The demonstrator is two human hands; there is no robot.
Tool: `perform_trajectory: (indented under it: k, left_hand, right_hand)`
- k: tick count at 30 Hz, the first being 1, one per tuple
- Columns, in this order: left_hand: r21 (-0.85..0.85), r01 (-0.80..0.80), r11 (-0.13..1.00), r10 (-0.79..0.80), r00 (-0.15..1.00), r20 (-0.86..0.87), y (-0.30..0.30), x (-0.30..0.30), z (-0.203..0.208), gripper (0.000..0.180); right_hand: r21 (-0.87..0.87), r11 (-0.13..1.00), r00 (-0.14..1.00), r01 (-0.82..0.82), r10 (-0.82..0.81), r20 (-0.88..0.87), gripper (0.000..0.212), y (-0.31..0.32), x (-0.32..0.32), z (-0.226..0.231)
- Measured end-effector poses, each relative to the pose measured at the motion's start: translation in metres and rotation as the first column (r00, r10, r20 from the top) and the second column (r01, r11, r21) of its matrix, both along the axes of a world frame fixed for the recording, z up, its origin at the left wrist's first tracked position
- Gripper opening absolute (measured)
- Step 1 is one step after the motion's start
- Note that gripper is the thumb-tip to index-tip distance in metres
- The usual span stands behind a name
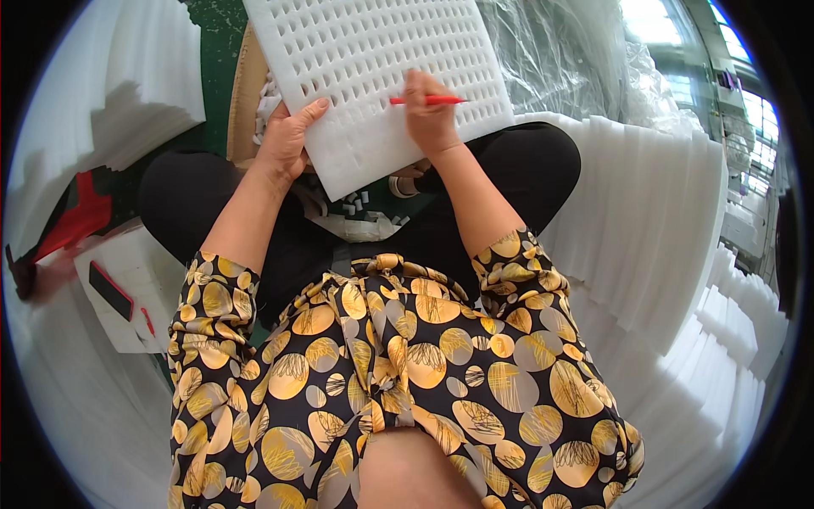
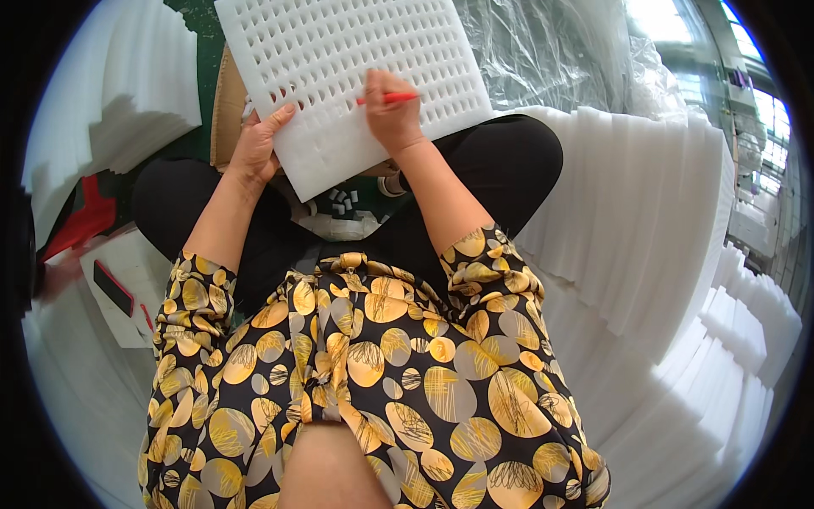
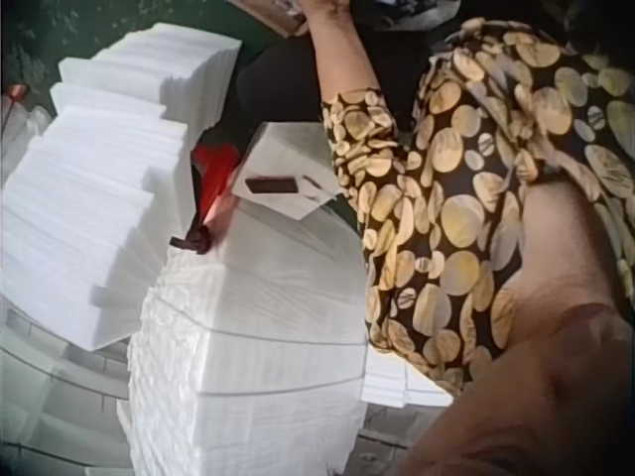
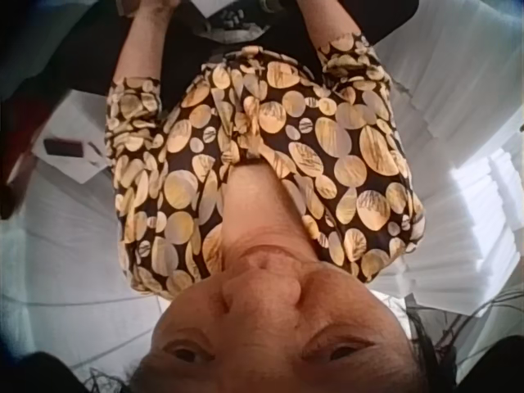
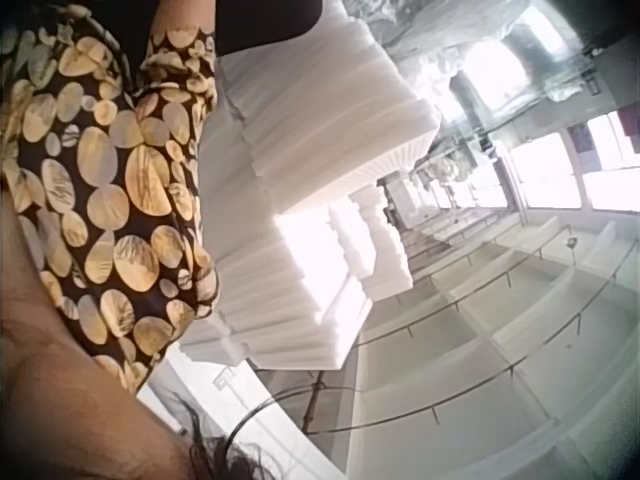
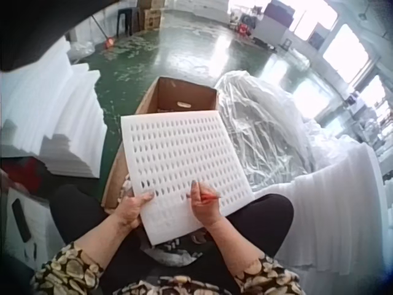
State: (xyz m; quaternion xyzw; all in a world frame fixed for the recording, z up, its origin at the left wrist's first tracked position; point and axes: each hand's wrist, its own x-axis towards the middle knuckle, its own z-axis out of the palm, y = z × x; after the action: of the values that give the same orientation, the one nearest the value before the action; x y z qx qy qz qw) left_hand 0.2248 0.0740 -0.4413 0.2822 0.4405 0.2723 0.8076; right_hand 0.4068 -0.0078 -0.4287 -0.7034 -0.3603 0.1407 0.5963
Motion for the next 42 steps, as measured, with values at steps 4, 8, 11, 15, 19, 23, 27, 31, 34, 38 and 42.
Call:
perform_trajectory:
  k: [4, 8, 11, 15, 19, 23, 27, 31, 34, 38, 42]
  left_hand:
    - [0.042, 0.012, 0.999, -0.013, 1.0, 0.023, 0.0, 0.0, 0.003, 0.03]
    - [0.014, -0.023, 1.0, 0.024, 1.0, -0.012, 0.0, -0.003, -0.001, 0.03]
    - [0.003, -0.026, 1.0, 0.025, 1.0, 0.004, -0.002, -0.002, 0.003, 0.03]
    - [0.016, -0.009, 1.0, 0.008, 1.0, 0.014, 0.0, 0.002, 0.003, 0.03]
    - [0.06, 0.02, 0.998, -0.019, 1.0, -0.016, -0.001, 0.001, 0.001, 0.03]
    - [0.055, -0.011, 0.998, 0.012, 1.0, -0.011, 0.0, 0.0, 0.003, 0.03]
    - [0.041, -0.014, 0.999, 0.015, 1.0, -0.027, 0.001, 0.001, 0.007, 0.031]
    - [0.079, -0.025, 0.997, 0.028, 0.999, -0.043, -0.001, 0.003, 0.005, 0.028]
    - [0.121, -0.049, 0.991, 0.055, 0.997, -0.052, -0.001, 0.003, 0.004, 0.026]
    - [0.094, -0.032, 0.995, 0.038, 0.997, -0.065, -0.001, 0.001, 0.006, 0.026]
    - [0.135, -0.024, 0.991, 0.032, 0.998, -0.057, -0.002, 0.004, -0.001, 0.026]
  right_hand:
    - [-0.262, 0.962, 0.702, -0.078, 0.24, 0.67, 0.036, 0.01, 0.002, -0.004]
    - [-0.777, 0.628, 0.588, -0.048, -0.611, -0.53, 0.037, 0.044, 0.011, 0.066]
    - [-0.411, 0.911, 0.822, -0.024, -0.216, -0.527, 0.036, 0.017, -0.003, 0.035]
    - [-0.021, 0.984, 0.984, -0.176, 0.175, -0.033, 0.036, 0.004, -0.014, -0.002]
    - [-0.216, 0.962, 0.708, -0.17, 0.271, 0.652, 0.035, 0.009, -0.018, -0.012]
    - [-0.048, 0.971, 0.946, -0.233, 0.215, -0.243, 0.036, 0.006, -0.015, -0.005]
    - [0.0, 0.979, 0.925, -0.205, 0.194, -0.326, 0.035, 0.008, -0.023, 0.005]
    - [-0.112, 0.963, 0.965, -0.244, 0.252, 0.069, 0.035, 0.01, -0.028, -0.005]
    - [-0.252, 0.937, 0.817, -0.243, 0.337, 0.467, 0.035, 0.013, -0.03, -0.008]
    - [0.115, 0.967, 0.876, -0.228, 0.255, -0.41, 0.032, 0.01, -0.028, 0.003]
    - [-0.141, 0.97, 0.864, -0.199, 0.242, 0.442, 0.03, 0.013, -0.043, -0.007]
